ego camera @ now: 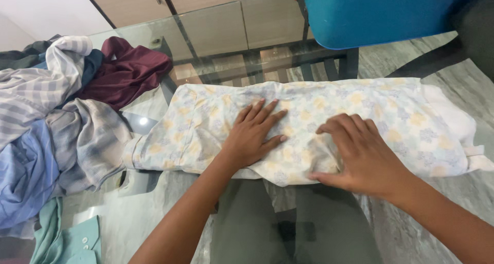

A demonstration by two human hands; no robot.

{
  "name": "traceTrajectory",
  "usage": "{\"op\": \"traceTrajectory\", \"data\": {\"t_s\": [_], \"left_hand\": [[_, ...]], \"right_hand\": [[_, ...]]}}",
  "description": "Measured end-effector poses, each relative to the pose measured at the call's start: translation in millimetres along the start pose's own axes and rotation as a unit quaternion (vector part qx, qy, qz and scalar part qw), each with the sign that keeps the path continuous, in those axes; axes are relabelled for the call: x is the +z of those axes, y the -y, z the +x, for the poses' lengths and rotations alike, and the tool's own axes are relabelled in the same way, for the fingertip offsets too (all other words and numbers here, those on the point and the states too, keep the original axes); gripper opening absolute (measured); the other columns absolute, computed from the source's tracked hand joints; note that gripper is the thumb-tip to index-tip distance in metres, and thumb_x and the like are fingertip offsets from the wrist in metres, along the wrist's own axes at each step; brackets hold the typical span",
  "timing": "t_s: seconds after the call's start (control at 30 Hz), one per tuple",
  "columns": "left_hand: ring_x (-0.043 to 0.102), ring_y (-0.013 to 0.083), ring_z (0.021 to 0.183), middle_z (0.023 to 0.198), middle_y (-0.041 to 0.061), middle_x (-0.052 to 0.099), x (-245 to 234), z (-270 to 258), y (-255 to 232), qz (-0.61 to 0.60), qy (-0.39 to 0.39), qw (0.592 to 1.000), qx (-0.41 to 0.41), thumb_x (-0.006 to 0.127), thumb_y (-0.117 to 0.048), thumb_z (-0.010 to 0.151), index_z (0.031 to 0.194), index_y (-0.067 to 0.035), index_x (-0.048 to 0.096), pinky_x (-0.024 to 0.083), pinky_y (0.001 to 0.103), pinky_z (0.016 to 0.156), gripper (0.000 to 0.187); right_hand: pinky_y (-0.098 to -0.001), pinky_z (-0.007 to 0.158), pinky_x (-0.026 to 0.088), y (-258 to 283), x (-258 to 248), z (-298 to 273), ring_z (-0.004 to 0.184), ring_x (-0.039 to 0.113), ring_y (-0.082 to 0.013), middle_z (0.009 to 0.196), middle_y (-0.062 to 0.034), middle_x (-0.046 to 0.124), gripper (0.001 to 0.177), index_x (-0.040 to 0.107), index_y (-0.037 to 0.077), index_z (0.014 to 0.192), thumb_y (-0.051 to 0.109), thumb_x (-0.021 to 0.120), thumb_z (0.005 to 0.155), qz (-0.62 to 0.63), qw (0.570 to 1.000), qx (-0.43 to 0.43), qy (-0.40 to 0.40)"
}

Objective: The person folds a patterned shirt on a glass table, then picks up a striped shirt, buttons it, and folds it. The person handles the shirts by hand, smoothing and aligning them before folding.

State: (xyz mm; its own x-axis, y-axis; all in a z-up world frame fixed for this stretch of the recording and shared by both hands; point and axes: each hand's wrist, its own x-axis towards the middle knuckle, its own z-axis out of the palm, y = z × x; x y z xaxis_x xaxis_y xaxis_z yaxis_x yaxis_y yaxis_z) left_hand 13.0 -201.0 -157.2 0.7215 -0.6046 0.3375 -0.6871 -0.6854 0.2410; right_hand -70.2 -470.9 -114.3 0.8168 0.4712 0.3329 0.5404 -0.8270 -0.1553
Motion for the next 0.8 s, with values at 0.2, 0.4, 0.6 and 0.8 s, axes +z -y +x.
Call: {"op": "traceTrajectory", "data": {"t_s": [0.2,0.4,0.6,0.8], "left_hand": [[0.029,0.0334,0.154,0.163,0.009,0.041,3,0,22,-0.003,-0.003,1.000,-0.014,0.054,-0.053,0.100,0.148,-0.021,0.053,0.017,0.048,0.125,0.058],[0.029,0.0318,0.153,0.162,0.008,0.041,0,5,33,0.003,-0.003,1.000,-0.021,0.055,-0.052,0.100,0.148,-0.021,0.053,0.016,0.048,0.125,0.057],[0.029,0.0313,0.154,0.163,0.007,0.041,-5,4,42,0.010,-0.001,1.000,-0.029,0.054,-0.051,0.100,0.149,-0.022,0.053,0.017,0.049,0.125,0.056],[0.029,0.0307,0.153,0.163,0.006,0.041,-2,4,42,0.023,0.005,0.999,-0.039,0.053,-0.050,0.100,0.149,-0.022,0.053,0.017,0.048,0.124,0.056]], "right_hand": [[-0.0437,0.090,0.042,-39,4,-64,0.110,0.057,-0.0249,0.115,-0.0072,0.062,0.047,0.067,0.012,0.110,0.040,0.078,0.074,-0.092,0.995,0.017,-0.032],[-0.0329,0.083,0.047,-99,-12,-96,0.096,0.064,-0.0140,0.093,0.0003,0.073,0.022,0.079,0.013,0.104,0.022,0.075,0.083,-0.256,0.963,0.058,0.054],[-0.0300,0.084,0.051,-157,-40,-115,0.091,0.066,-0.0101,0.091,0.0053,0.075,0.015,0.079,0.018,0.100,0.018,0.075,0.086,-0.275,0.945,0.138,0.116],[-0.0317,0.067,0.055,-167,-27,-111,0.070,0.068,-0.0168,0.090,-0.0108,0.075,0.021,0.080,0.005,0.109,0.025,0.074,0.103,-0.062,0.952,0.288,-0.080]]}}
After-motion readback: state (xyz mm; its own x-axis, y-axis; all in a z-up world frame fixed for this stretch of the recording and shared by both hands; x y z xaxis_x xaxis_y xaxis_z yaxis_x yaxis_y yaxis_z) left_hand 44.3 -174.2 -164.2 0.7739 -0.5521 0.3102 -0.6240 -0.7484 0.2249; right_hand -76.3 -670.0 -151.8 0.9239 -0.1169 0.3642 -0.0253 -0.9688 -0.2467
